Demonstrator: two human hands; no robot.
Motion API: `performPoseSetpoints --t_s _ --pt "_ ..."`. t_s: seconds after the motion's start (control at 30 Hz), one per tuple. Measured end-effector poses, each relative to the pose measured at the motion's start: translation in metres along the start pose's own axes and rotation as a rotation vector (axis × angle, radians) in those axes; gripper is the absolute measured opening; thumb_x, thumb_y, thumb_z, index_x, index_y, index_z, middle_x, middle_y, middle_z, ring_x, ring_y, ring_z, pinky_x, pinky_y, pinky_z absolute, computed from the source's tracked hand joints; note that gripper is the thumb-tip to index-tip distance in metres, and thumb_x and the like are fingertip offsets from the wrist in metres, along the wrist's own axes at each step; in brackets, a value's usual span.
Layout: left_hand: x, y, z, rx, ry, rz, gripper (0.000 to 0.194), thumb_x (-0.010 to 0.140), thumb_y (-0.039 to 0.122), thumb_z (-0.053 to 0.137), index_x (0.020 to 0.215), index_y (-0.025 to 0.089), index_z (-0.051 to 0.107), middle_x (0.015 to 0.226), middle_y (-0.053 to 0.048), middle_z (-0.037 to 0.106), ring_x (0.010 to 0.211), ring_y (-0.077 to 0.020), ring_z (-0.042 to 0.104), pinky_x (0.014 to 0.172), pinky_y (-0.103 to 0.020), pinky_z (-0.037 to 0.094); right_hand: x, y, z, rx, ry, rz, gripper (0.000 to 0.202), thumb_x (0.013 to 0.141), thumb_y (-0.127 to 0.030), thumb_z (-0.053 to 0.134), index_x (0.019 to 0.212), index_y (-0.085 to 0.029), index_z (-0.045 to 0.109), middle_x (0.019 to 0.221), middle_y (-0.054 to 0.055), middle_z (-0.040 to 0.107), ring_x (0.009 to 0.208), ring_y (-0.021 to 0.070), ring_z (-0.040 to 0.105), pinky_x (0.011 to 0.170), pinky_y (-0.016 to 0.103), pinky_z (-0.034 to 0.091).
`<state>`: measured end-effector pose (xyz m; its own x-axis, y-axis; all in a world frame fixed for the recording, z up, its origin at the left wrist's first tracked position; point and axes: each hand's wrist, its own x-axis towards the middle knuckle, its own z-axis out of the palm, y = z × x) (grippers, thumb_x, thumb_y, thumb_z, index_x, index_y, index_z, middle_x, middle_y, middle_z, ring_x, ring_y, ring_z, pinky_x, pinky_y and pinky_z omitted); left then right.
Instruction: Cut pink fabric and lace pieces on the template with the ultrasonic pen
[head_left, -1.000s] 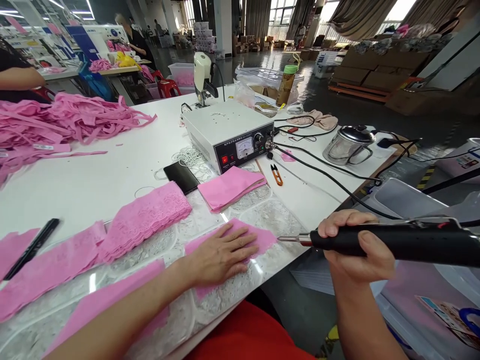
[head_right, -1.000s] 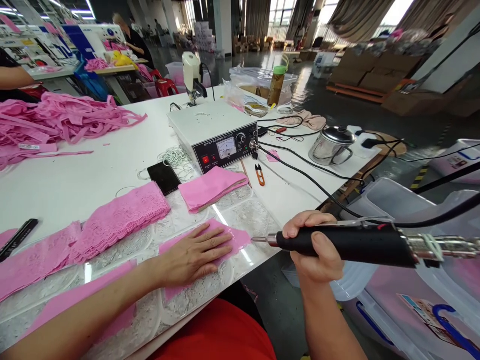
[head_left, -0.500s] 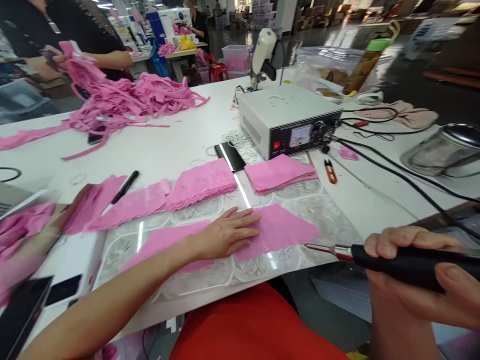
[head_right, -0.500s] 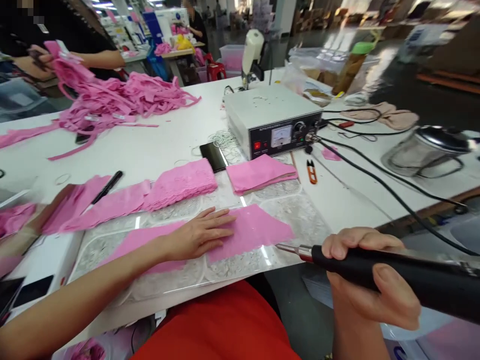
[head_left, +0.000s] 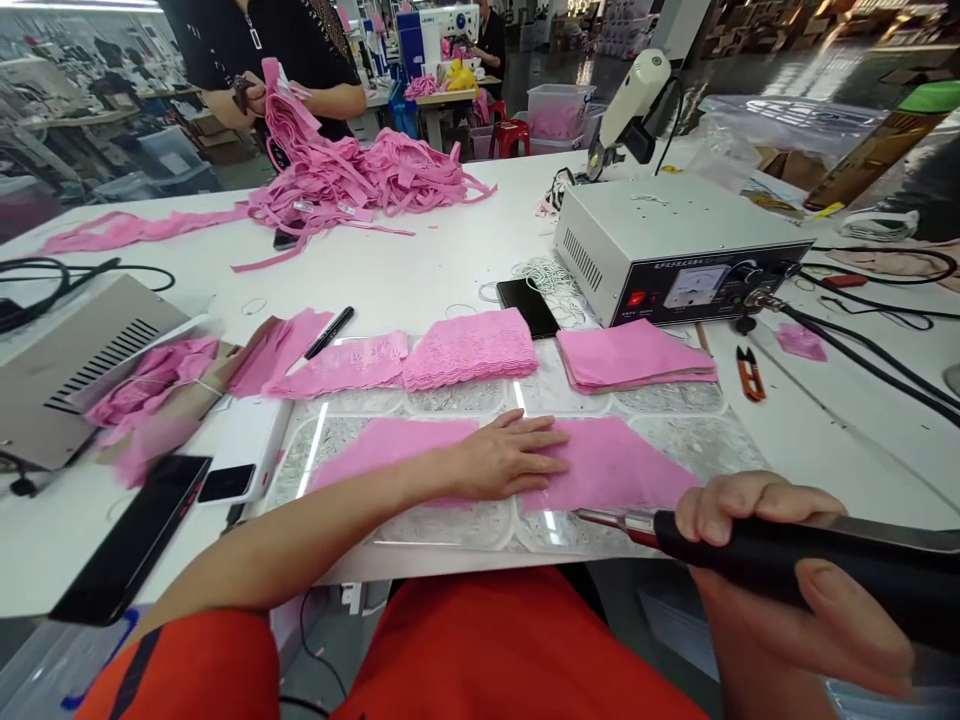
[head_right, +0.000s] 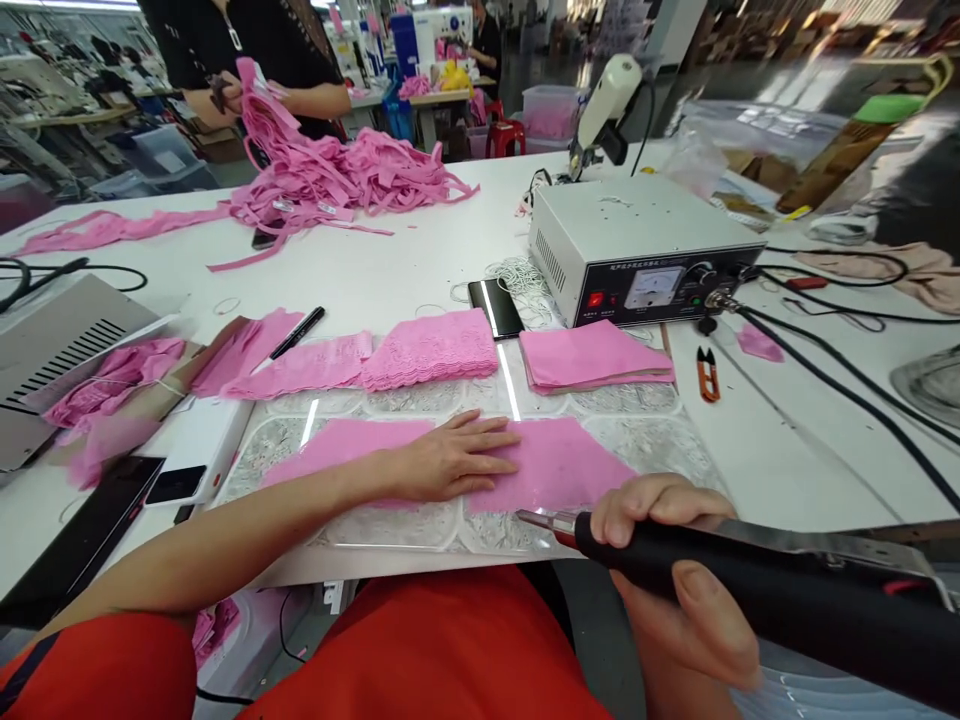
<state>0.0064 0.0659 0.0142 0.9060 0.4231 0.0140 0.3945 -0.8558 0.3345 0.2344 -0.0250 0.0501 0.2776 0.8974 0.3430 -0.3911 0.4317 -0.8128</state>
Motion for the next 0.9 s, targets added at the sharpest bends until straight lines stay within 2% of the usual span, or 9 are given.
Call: performPoseSetpoints --t_s 0.33,0.6,0.9 --pt "-0.001 0.0 0.0 0.017 0.014 0.012 0.035 0.1 0.033 0.046 0.131 0.024 0.058 0.151 -0.005 0.041 0.145 -0.0264 0.029 0.117 -0.052 0.023 -0.001 0.014 0.02 0.057 -0.15 0.016 0.018 0.076 -0.032 0.065 0.088 -0.019 0.065 0.076 0.001 0.057 0.056 0.0117 0.054 0.049 0.029 0.049" --pt "-0.001 0.0 0.0 0.042 -0.004 0.007 0.035 0.101 0.034 0.045 0.133 0.026 0.057 0.152 -0.004 0.04 0.145 -0.0251 0.028 0.118 -0.048 0.021 -0.004 0.022 0.029 0.062 -0.202 0.048 0.017 0.078 -0.034 0.065 0.09 -0.022 0.065 0.075 0.001 0.053 0.059 0.0141 0.055 0.05 0.032 0.05" --pt "-0.001 0.001 0.0 0.035 -0.001 0.001 0.035 0.1 0.033 0.046 0.132 0.026 0.057 0.151 -0.004 0.041 0.145 -0.0251 0.028 0.118 -0.048 0.021 -0.005 0.026 0.032 0.049 -0.196 0.051 0.018 0.077 -0.032 0.062 0.09 -0.02 0.063 0.077 0.001 0.054 0.06 0.013 0.055 0.052 0.031 0.05"
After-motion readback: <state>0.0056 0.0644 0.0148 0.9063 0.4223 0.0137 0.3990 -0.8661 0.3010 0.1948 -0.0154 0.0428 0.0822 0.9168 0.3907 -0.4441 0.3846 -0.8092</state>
